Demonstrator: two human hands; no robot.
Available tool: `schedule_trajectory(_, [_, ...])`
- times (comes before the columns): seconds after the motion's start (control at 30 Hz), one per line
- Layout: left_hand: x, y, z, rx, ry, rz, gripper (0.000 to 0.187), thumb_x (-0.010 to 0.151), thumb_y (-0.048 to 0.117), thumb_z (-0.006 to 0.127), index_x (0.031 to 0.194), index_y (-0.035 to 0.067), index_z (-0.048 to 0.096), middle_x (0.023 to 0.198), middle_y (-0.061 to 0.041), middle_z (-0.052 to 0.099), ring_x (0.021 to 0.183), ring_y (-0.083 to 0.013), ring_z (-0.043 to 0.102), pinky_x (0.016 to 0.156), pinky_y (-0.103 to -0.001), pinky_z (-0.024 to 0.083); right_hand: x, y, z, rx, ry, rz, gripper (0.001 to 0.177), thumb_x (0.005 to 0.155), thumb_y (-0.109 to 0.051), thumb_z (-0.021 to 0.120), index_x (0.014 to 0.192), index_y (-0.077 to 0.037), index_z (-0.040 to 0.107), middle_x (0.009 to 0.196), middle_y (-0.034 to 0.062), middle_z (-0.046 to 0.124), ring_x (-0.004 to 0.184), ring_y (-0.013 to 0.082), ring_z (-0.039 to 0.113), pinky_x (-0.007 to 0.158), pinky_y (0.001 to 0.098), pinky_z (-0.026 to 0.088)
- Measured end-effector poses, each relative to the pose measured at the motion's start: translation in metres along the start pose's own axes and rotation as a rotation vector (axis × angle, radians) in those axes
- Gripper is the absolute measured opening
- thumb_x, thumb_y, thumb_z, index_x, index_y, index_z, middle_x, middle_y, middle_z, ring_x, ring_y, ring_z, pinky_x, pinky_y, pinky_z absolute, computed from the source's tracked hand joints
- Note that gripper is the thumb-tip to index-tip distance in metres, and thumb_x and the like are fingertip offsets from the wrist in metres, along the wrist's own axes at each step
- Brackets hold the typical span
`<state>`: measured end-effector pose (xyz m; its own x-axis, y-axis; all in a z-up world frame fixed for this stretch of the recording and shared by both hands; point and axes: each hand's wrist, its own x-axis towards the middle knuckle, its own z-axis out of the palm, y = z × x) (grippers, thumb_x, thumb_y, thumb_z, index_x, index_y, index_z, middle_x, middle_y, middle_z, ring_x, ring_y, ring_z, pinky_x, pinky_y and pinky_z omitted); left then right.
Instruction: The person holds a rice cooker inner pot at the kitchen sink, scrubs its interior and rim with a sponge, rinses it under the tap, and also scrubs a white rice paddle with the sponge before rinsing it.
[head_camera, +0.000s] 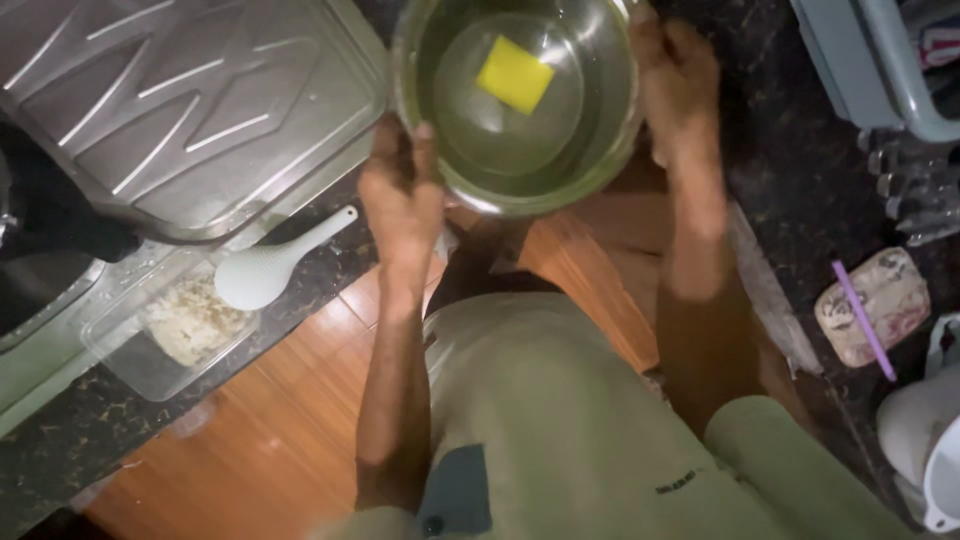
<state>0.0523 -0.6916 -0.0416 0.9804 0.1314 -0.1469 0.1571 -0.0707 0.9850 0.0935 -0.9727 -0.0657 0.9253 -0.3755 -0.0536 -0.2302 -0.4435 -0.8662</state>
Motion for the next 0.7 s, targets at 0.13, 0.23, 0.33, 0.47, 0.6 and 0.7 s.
schedule_trajectory(0.13, [0.017,-0.005,0.016,0.068,-0.009,-0.112,0.025,0.102,0.015,0.056,0.121,-0.001,0.061,0.087,-0.019,0.076,0.059,-0.0225,0.071,0.053,-0.035,0.056,0.026,0.004,-0.001,-0.065,0.052,-0.027,0.045,0.107,-0.041,0.067,0.091,0.001,0.065,0.076,0.0008,0.055,0.072,0.0138,0.047,0.065,0.0369,0.043])
schedule_trajectory(0.23, [0.025,-0.011,0.028,-0.003,0.018,0.215,0.020,0.109,0.010,0.057,0.122,-0.004,0.061,0.104,-0.020,0.076,0.085,-0.0200,0.075,0.074,-0.033,0.061,0.033,-0.005,-0.004,-0.040,0.026,0.205,0.036,0.102,-0.038,0.064,0.094,-0.003,0.070,0.070,0.0001,0.061,0.063,0.0164,0.051,0.057,0.0404,0.041])
schedule_trajectory(0.33, [0.029,-0.020,0.037,0.042,0.040,0.054,0.021,0.106,0.011,0.057,0.120,-0.004,0.063,0.094,-0.018,0.078,0.079,-0.0187,0.075,0.072,-0.032,0.059,0.033,-0.024,-0.013,-0.296,0.007,-0.078,0.027,0.107,-0.028,0.067,0.106,-0.002,0.072,0.083,0.0084,0.069,0.076,0.0219,0.065,0.072,0.0389,0.051])
schedule_trajectory(0.47, [0.029,-0.031,0.050,0.128,0.233,0.224,0.038,0.102,0.005,0.062,0.138,-0.002,0.057,0.119,-0.019,0.072,0.101,-0.0254,0.073,0.091,-0.038,0.057,0.022,-0.043,-0.015,-0.637,0.031,-0.827,0.029,0.098,-0.006,0.069,0.125,0.001,0.068,0.117,0.0248,0.065,0.107,0.0407,0.061,0.091,0.0477,0.051])
schedule_trajectory(0.6, [0.041,-0.034,0.080,0.319,0.467,0.271,0.034,0.110,0.010,0.058,0.143,0.004,0.054,0.125,-0.015,0.062,0.107,-0.0283,0.068,0.093,-0.037,0.056,0.053,-0.056,0.018,-0.614,-0.776,-0.414,0.050,0.092,-0.025,0.081,0.135,-0.006,0.063,0.142,0.0189,0.057,0.125,0.0376,0.055,0.101,0.0505,0.045])
schedule_trajectory(0.7, [0.045,-0.042,0.094,0.285,0.530,0.295,0.031,0.115,0.014,0.058,0.144,0.005,0.057,0.122,-0.015,0.059,0.110,-0.0281,0.069,0.096,-0.039,0.058,0.059,-0.044,0.058,-0.889,-0.767,-0.615,0.063,0.076,-0.030,0.088,0.133,-0.014,0.066,0.142,0.0179,0.056,0.125,0.0441,0.054,0.101,0.0609,0.040])
